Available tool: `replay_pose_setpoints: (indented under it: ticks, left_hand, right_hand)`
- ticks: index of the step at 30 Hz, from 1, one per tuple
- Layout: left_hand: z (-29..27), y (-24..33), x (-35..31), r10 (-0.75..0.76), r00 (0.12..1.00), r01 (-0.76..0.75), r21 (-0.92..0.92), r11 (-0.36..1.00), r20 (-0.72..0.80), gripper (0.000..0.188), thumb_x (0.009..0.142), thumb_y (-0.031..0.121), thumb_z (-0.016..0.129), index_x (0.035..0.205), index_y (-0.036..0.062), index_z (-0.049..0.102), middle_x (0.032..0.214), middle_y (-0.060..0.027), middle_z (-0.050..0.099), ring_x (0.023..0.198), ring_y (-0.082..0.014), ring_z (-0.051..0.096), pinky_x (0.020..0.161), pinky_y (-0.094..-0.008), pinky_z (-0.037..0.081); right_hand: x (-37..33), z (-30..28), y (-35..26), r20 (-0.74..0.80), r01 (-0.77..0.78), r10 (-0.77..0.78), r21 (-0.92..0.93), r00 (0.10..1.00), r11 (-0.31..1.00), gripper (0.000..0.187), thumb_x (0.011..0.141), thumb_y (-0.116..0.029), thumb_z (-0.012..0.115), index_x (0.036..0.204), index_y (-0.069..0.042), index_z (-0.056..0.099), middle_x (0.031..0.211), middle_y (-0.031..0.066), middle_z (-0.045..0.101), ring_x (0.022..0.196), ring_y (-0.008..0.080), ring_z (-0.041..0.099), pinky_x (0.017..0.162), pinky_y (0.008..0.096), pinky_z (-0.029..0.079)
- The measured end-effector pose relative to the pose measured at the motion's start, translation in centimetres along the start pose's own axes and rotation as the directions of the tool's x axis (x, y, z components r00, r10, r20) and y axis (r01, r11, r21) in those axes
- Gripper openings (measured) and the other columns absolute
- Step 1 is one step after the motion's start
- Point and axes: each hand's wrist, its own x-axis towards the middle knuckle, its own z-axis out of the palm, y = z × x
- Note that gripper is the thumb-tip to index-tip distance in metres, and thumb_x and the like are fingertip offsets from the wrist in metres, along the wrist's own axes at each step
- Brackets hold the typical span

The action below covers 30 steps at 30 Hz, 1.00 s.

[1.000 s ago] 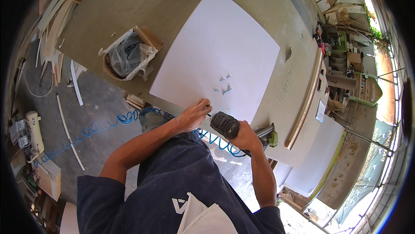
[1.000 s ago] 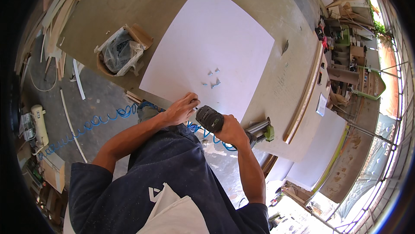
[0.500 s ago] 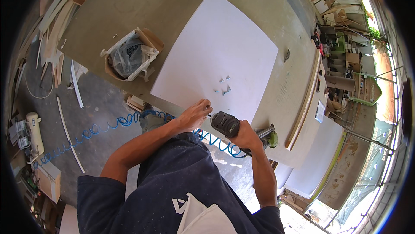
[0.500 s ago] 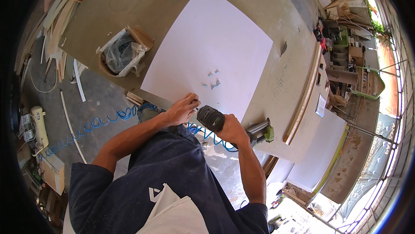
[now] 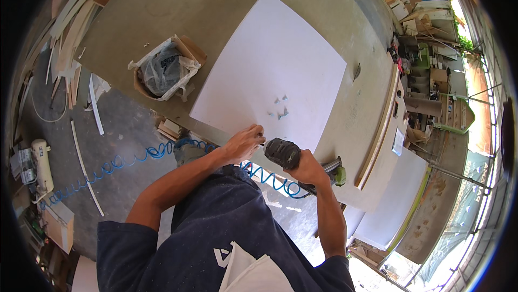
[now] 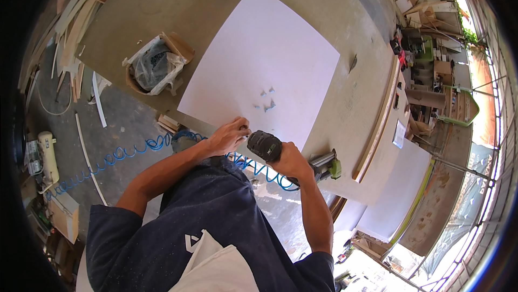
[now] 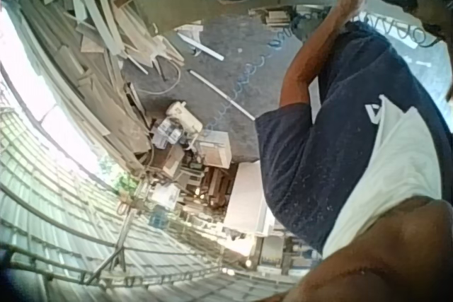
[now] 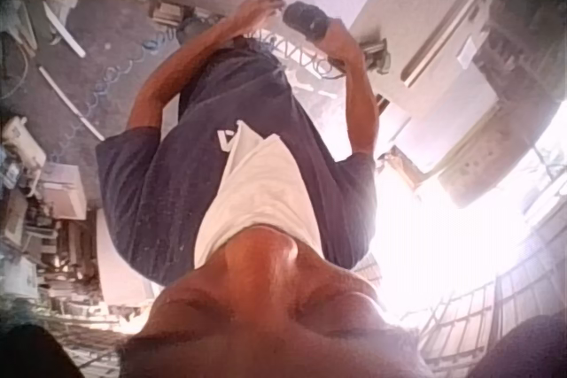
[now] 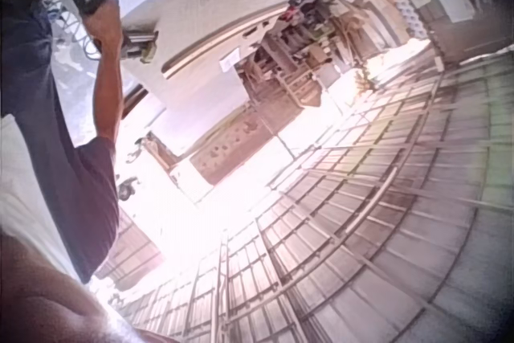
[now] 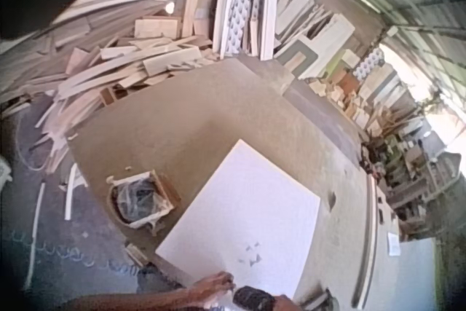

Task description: The person uses a cordless drill to drive screws into a white rectangular board placed on a workbench. The person repeatedly picks up screws, positions them on the board, and uses the drill to fasten them. The task is performed in a workshop environment with various tools and materials visible in the background.

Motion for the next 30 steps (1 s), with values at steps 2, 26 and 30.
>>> replay_pose_setpoints:
  ticks: [2, 26, 30]
  left_hand:
    - [-0.2, -0.2, -0.2, -0.001, 1.0, 0.001, 0.003, 1.0, 0.017, 0.027, 0.079, 0.0, 0.075, 0.103, 0.0049, 0.065, 0.11, -0.0102, 0.053, 0.107, -0.0297, 0.058, 0.09, -0.0389, 0.052]
    - [-1.1, -1.0, 10.6, -0.095, 0.995, 0.075, 0.329, 0.941, 0.044, 0.011, 0.089, 0.007, 0.067, 0.1, 0.0043, 0.067, 0.105, -0.0123, 0.063, 0.105, -0.0318, 0.061, 0.083, -0.0439, 0.055]
    - [-0.2, -2.6, 11.1, -0.117, 0.988, 0.067, 0.413, 0.908, 0.097, 0.004, 0.09, 0.007, 0.066, 0.089, 0.004, 0.068, 0.103, -0.0118, 0.062, 0.105, -0.0308, 0.06, 0.084, -0.0428, 0.054]
  right_hand:
    - [-0.9, 0.2, -0.1, -0.026, -0.001, 0.002, 0.03, 1.0, 1.0, 0.029, 0.074, -0.015, 0.08, 0.098, 0.001, 0.073, 0.084, 0.0232, 0.073, 0.077, 0.0317, 0.074, 0.073, 0.0408, 0.056]
    - [-12.7, 12.7, 6.8, -0.312, -0.183, 0.438, 0.598, 0.843, 0.78, 0.041, 0.072, -0.01, 0.083, 0.109, 0.002, 0.071, 0.083, 0.0105, 0.073, 0.069, 0.0166, 0.069, 0.064, 0.0366, 0.056]
    - [-13.4, 13.2, 6.3, -0.378, -0.126, 0.407, 0.585, 0.832, 0.801, 0.045, 0.071, -0.012, 0.084, 0.112, -0.001, 0.071, 0.09, 0.0091, 0.074, 0.08, 0.018, 0.069, 0.075, 0.0372, 0.056]
